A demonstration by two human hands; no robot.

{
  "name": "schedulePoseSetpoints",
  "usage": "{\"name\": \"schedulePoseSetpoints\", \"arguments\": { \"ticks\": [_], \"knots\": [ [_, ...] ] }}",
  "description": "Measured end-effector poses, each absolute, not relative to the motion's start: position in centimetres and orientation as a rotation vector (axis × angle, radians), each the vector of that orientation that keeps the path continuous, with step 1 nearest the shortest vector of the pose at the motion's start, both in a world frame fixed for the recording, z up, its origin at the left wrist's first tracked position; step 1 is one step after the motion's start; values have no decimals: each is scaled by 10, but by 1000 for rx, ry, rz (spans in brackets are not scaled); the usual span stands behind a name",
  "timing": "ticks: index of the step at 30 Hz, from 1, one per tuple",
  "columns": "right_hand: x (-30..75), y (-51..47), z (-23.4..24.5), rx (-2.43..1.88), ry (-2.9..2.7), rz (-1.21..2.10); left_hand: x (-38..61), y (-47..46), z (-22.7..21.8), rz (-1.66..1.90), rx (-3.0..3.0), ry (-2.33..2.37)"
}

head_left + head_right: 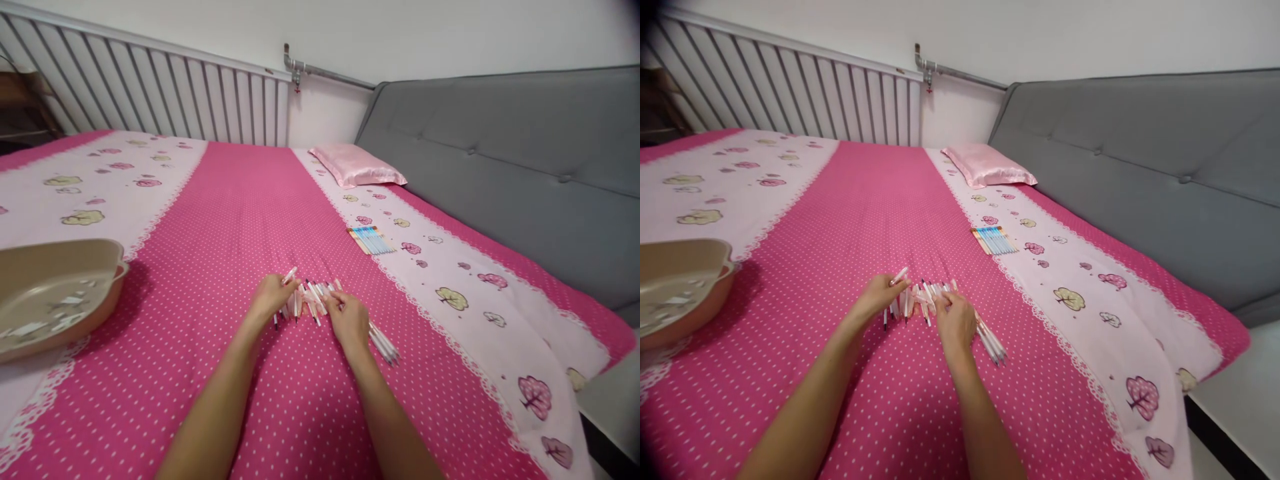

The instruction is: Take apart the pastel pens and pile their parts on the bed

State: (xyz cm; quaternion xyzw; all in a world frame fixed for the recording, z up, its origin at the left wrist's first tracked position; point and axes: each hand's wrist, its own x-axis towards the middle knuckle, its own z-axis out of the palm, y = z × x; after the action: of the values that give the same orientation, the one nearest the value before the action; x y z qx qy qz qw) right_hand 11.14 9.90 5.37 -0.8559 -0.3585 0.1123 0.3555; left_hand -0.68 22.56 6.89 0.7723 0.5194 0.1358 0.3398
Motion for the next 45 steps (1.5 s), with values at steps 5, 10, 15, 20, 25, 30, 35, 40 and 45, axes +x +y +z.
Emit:
{"name": "schedulePoseSetpoints", "arguments": {
  "ticks": [5,10,15,20,25,30,35,40,45],
  "knots": [
    [117,89,63,-2180,-913,307,-38,241,82,156,2109,1510],
    [141,55,72,-2227,-728,382,-58,251,86,-147,2059,1781],
    [167,16,57,-2333,-717,429,-48,245,84,-264,2153,1698],
    [178,-5,33,-2294,-748,389,-41,244,84,-273,2259,1557],
    [173,0,31,-2405,-759,318,-46,251,88,-271,2303,1633],
    [170,3,34,-2425,-806,363,-45,245,99,-170,2377,1592],
    [170,2,34,-2408,-791,406,-37,228,111,51,2437,1481],
    [169,5,33,-2407,-669,387,-29,212,122,235,2526,1306],
    [169,2,35,-2299,-566,367,-19,197,126,389,2466,1039]
  ]
}}
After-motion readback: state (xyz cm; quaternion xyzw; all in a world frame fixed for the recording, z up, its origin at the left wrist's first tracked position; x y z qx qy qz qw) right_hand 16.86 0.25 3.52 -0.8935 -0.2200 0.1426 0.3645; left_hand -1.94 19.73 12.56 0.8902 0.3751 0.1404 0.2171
